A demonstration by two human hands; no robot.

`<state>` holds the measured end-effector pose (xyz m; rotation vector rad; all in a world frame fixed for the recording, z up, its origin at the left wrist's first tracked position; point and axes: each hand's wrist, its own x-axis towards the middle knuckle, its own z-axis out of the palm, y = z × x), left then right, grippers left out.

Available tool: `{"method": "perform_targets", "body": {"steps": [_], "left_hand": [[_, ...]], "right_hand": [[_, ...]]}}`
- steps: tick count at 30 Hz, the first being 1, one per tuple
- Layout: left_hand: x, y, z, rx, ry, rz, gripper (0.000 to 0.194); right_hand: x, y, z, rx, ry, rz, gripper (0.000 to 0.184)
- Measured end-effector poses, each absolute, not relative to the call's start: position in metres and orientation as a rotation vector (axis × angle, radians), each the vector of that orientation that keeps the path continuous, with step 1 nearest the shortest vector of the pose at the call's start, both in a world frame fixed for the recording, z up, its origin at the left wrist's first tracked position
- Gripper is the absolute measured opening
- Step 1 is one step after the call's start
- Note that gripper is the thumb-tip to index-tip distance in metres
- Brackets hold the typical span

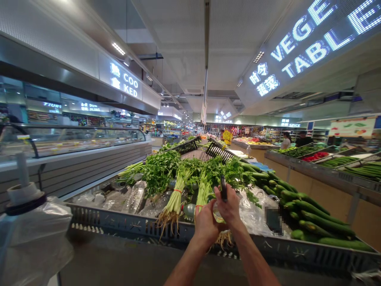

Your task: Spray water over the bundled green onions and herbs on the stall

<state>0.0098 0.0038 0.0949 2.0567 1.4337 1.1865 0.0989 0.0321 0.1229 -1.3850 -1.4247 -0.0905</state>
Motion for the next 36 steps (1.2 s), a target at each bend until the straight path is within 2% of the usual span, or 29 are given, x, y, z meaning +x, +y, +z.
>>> {"method": "perform_targets", "body": {"steps": [5,16,24,36], "left_hand": [[0.006,0.003,0.096,2.041,1.424,1.238,0.070],[-0.019,-0.004,0.099,1.997,1.565,1.260,0.055],[-0.030,-0.004,0.091,1.958,1.665,1.278,0.057],[-0.018,-0.008,0.099,1.942,1.525,1.290,0.060]], "right_hand": [[0.094,0.031,0.126,-1.339,-1.434,-0.129,0.042],[0.061,0.034,0.133,-1.303,-1.518,-0.002,0.035],[0.048,0.038,0.126,-1.253,-1.581,0.036,0.032],[0.063,0.032,0.127,-1.234,-1.484,0.014,0.037]]}}
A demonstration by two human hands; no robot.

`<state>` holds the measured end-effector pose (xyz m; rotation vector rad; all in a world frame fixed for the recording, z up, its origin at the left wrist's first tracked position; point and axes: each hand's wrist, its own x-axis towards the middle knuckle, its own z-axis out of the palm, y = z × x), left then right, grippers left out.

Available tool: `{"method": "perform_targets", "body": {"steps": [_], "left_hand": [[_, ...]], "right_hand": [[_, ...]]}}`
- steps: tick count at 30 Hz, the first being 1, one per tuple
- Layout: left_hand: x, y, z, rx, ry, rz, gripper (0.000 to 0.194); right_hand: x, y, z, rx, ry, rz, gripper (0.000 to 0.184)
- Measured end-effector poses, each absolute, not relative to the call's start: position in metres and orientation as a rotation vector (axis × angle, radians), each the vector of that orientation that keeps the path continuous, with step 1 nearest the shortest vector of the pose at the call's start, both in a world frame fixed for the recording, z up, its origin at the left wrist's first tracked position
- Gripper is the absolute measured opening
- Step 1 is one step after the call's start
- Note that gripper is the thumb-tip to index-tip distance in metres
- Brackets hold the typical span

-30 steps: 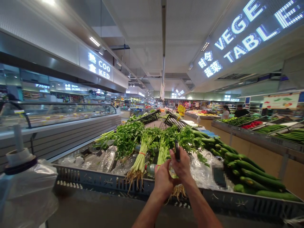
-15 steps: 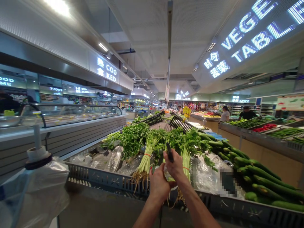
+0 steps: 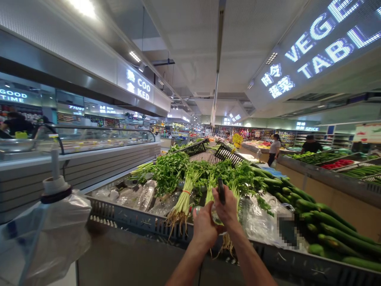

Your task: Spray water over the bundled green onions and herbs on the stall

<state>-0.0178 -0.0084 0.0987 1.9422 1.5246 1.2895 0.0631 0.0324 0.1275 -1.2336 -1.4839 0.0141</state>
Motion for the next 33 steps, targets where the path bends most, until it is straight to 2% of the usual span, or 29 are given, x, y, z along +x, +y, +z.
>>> {"method": "perform_targets", "body": {"steps": [4,12,24,33], "left_hand": [[-0.010,-0.007,0.099,1.965,1.494,1.302,0.061],[0.003,-0.005,0.096,2.048,1.449,1.280,0.051],[0.020,-0.002,0.097,2.106,1.418,1.217,0.066],[0.037,-0.005,0.104,2.131,1.358,1.161,0.064]], "right_hand": [[0.073,0.030,0.128,-1.243,-1.476,-0.048,0.037],[0.088,0.030,0.126,-1.338,-1.437,-0.150,0.041],[0.108,0.025,0.128,-1.342,-1.378,-0.168,0.041],[0.127,0.019,0.128,-1.369,-1.319,-0.223,0.042]]}}
